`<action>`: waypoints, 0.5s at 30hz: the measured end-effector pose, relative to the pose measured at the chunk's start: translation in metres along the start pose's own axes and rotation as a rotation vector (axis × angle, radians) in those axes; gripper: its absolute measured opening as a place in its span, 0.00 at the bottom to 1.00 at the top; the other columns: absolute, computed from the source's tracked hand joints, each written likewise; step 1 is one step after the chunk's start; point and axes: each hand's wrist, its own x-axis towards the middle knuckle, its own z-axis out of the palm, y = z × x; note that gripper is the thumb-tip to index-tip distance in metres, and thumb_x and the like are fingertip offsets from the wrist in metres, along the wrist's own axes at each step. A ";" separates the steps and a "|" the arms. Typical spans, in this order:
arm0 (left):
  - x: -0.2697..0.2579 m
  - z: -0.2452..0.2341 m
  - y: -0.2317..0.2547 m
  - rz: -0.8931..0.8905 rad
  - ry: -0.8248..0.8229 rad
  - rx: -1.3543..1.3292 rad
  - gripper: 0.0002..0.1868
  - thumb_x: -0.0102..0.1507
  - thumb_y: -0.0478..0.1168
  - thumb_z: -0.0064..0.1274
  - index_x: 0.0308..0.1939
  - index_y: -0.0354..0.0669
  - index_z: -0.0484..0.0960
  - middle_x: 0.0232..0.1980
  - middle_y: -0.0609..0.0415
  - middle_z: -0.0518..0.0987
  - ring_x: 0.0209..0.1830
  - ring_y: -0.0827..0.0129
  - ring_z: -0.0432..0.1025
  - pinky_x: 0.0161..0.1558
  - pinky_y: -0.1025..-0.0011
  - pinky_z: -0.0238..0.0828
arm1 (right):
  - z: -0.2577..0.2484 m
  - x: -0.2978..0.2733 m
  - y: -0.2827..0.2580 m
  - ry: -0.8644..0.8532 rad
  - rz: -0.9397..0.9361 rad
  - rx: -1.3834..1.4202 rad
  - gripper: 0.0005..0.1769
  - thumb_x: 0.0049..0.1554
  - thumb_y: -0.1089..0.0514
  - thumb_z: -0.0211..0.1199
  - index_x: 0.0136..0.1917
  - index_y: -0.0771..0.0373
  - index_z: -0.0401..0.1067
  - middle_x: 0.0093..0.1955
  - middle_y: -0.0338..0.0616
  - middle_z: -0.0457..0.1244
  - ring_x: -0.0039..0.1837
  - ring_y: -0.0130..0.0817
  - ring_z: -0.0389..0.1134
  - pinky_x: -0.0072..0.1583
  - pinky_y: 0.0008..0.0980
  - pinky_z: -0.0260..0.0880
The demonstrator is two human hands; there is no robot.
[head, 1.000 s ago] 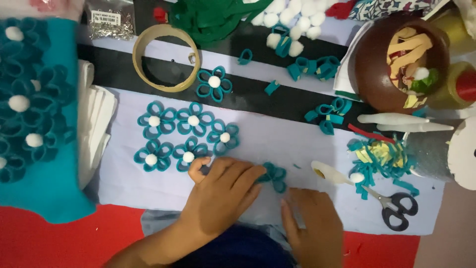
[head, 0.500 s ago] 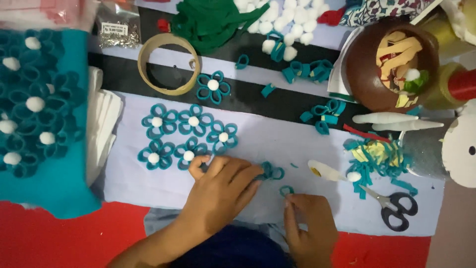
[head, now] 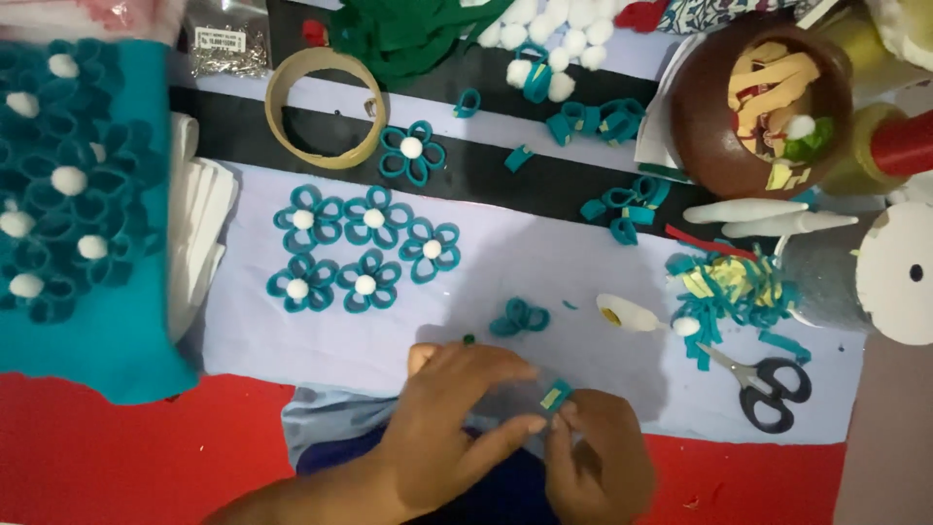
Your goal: Assembling decorative flowers from blue foam strips and white pom-poms using glue.
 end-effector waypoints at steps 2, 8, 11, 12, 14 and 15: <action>-0.001 0.001 -0.002 -0.028 -0.077 -0.097 0.12 0.61 0.44 0.56 0.47 0.47 0.81 0.49 0.56 0.82 0.47 0.66 0.73 0.55 0.65 0.56 | 0.001 0.000 -0.005 -0.009 -0.020 0.041 0.17 0.44 0.73 0.68 0.47 0.66 0.70 0.45 0.55 0.70 0.45 0.40 0.72 0.50 0.35 0.76; -0.002 -0.002 0.000 -0.042 -0.104 -0.165 0.05 0.62 0.42 0.57 0.40 0.48 0.82 0.45 0.57 0.79 0.50 0.65 0.70 0.58 0.64 0.55 | -0.001 0.004 -0.016 -0.024 0.017 0.029 0.12 0.45 0.71 0.69 0.43 0.67 0.73 0.44 0.52 0.70 0.43 0.36 0.70 0.47 0.30 0.72; -0.001 -0.004 0.000 -0.017 -0.092 -0.126 0.05 0.61 0.39 0.58 0.41 0.47 0.83 0.45 0.56 0.78 0.49 0.65 0.70 0.57 0.65 0.56 | -0.002 -0.009 0.017 0.019 -0.020 0.188 0.20 0.52 0.67 0.60 0.59 0.65 0.65 0.51 0.57 0.68 0.49 0.43 0.72 0.54 0.38 0.74; -0.001 -0.005 -0.001 -0.013 -0.092 -0.125 0.05 0.61 0.39 0.58 0.41 0.47 0.83 0.45 0.56 0.78 0.49 0.65 0.70 0.57 0.65 0.56 | -0.002 -0.001 0.016 0.022 -0.022 0.188 0.20 0.52 0.67 0.60 0.59 0.65 0.65 0.51 0.57 0.68 0.49 0.43 0.72 0.54 0.38 0.74; 0.000 -0.005 -0.003 -0.002 -0.048 -0.088 0.06 0.62 0.41 0.58 0.40 0.47 0.86 0.46 0.57 0.79 0.52 0.67 0.69 0.57 0.65 0.52 | -0.003 0.014 0.014 0.136 0.071 0.118 0.21 0.55 0.73 0.60 0.60 0.70 0.61 0.55 0.52 0.60 0.55 0.38 0.63 0.61 0.35 0.67; 0.001 -0.007 -0.003 -0.002 -0.048 -0.088 0.06 0.62 0.41 0.58 0.40 0.47 0.86 0.46 0.57 0.79 0.52 0.67 0.69 0.57 0.65 0.52 | -0.004 0.029 0.014 0.136 0.072 0.118 0.21 0.55 0.73 0.60 0.60 0.70 0.61 0.55 0.52 0.60 0.55 0.38 0.63 0.61 0.35 0.67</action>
